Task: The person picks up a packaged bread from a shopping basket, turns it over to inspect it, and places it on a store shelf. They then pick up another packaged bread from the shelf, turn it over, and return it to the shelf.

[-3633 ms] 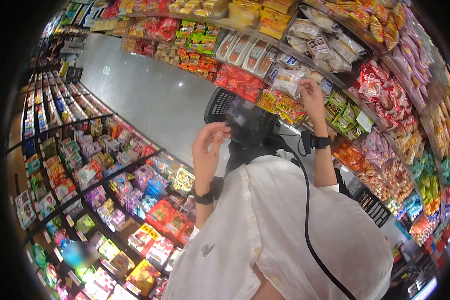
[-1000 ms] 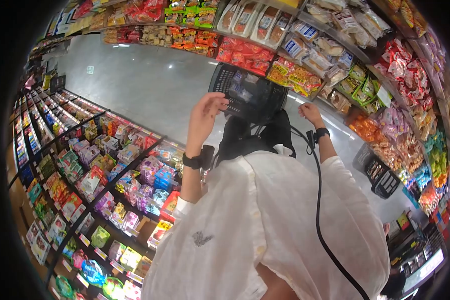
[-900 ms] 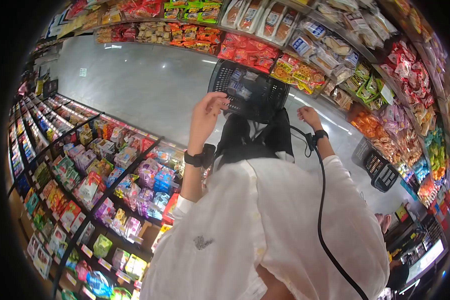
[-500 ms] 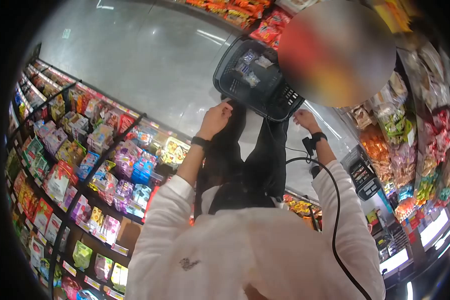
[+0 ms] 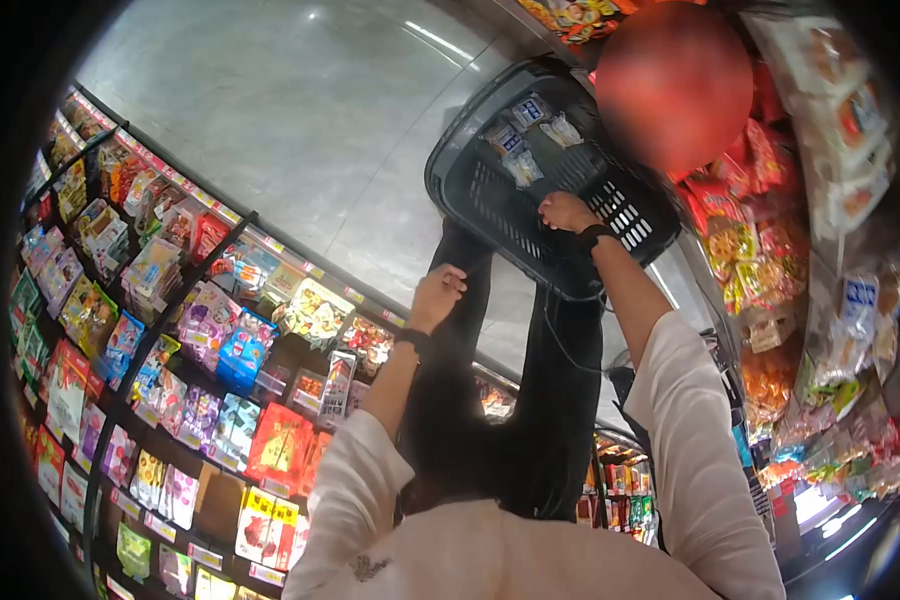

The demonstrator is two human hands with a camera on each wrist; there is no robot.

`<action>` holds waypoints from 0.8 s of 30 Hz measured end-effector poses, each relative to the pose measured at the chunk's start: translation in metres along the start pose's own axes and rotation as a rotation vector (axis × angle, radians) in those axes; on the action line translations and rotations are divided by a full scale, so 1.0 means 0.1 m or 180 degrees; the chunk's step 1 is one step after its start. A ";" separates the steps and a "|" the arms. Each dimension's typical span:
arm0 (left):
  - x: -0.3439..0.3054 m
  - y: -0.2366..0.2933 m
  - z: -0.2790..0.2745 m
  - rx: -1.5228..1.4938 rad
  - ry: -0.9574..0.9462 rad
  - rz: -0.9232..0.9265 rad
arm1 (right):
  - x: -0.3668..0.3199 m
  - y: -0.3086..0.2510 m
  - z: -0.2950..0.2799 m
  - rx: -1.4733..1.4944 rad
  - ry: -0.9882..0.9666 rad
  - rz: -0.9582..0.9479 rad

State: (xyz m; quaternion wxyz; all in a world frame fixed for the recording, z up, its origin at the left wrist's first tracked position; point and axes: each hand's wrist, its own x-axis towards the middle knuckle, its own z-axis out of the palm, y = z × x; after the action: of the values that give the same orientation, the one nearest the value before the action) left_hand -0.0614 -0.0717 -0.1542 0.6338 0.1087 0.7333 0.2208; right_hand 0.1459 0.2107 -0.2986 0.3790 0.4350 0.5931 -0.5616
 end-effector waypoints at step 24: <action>0.61 0.05 0.51 0.0075 0.0087 0.0109 | 2.40 -0.44 0.50 -0.1026 0.1130 -0.0062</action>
State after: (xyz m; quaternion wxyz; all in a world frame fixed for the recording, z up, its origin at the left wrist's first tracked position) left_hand -0.0223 -0.0313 -0.2109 0.6185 0.1256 0.7426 0.2243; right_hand 0.0222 0.1835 -0.5133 0.3278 0.4551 0.7365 -0.3781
